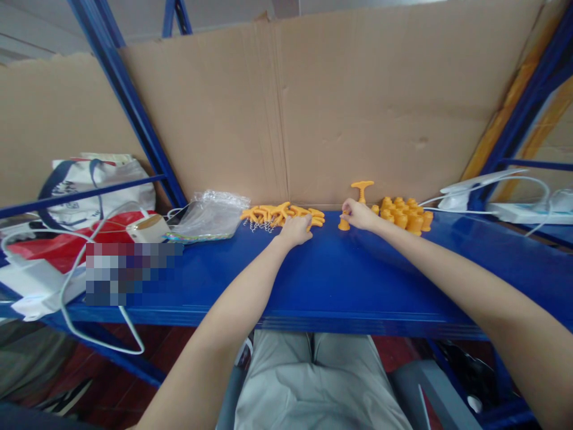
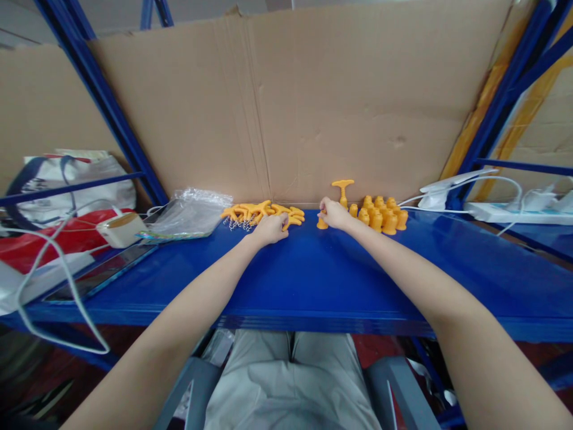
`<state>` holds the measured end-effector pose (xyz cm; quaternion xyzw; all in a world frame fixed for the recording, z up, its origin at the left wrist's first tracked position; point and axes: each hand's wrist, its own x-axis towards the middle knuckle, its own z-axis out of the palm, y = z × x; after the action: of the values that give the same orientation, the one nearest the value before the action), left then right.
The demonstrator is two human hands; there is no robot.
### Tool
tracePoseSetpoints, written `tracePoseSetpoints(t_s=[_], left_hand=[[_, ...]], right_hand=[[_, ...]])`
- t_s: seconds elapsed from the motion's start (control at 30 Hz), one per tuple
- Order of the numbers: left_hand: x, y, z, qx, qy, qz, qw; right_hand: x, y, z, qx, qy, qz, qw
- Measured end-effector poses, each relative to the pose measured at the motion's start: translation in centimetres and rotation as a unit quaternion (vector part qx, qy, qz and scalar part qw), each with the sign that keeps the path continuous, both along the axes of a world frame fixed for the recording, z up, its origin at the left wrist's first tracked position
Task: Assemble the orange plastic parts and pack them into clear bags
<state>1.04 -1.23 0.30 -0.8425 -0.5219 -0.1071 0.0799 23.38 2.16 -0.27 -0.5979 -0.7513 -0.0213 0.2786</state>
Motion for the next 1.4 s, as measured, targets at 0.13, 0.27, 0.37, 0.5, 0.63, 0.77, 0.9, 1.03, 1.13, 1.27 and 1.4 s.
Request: tracePoseSetpoints(t_s=[0.13, 0.27, 0.37, 0.5, 0.63, 0.77, 0.9, 1.03, 1.13, 1.27, 1.4], left_hand=[[0.4, 0.1, -0.5, -0.008, -0.023, -0.037, 0.999], [0.1, 0.7, -1.0, 0.021, -0.025, -0.067, 0.997], [-0.5, 1.3, -1.2, 0.048, -0.017, -0.086, 0.995], [-1.1, 1.8, -1.4, 0.05, -0.011, -0.103, 0.993], [-1.1, 1.9, -1.5, 0.044, -0.014, -0.102, 0.994], [-0.9, 1.7, -1.3, 0.042, -0.025, -0.118, 0.992], [-0.7, 1.7, -1.3, -0.017, -0.02, -0.09, 0.996], [-0.5, 1.7, -1.5, -0.032, -0.016, -0.07, 0.997], [-0.4, 1.6, -1.4, -0.026, -0.005, -0.056, 0.998], [-0.3, 1.2, -1.0, -0.004, -0.009, -0.04, 0.999], [-0.5, 0.8, -0.5, 0.033, -0.012, -0.026, 0.999]], right_hand=[[0.3, 0.4, -1.3, 0.011, 0.038, 0.028, 0.999], [0.2, 0.5, -1.8, -0.002, 0.077, 0.036, 0.996], [0.3, 0.7, -2.0, -0.011, 0.107, 0.046, 0.993], [0.3, 0.9, -2.4, -0.026, 0.14, 0.042, 0.989], [0.1, 0.6, -3.0, -0.031, 0.137, 0.028, 0.99], [-0.2, 0.2, -3.5, -0.012, 0.132, 0.02, 0.991], [-0.3, -0.2, -3.4, -0.027, 0.095, 0.024, 0.995], [-0.6, -0.5, -3.1, -0.031, 0.023, 0.009, 0.999], [-1.0, -1.0, -3.0, -0.027, -0.022, -0.013, 0.999], [-1.4, -1.9, -2.9, 0.017, -0.079, -0.007, 0.997], [-1.7, -2.6, -2.8, 0.04, -0.127, -0.01, 0.991]])
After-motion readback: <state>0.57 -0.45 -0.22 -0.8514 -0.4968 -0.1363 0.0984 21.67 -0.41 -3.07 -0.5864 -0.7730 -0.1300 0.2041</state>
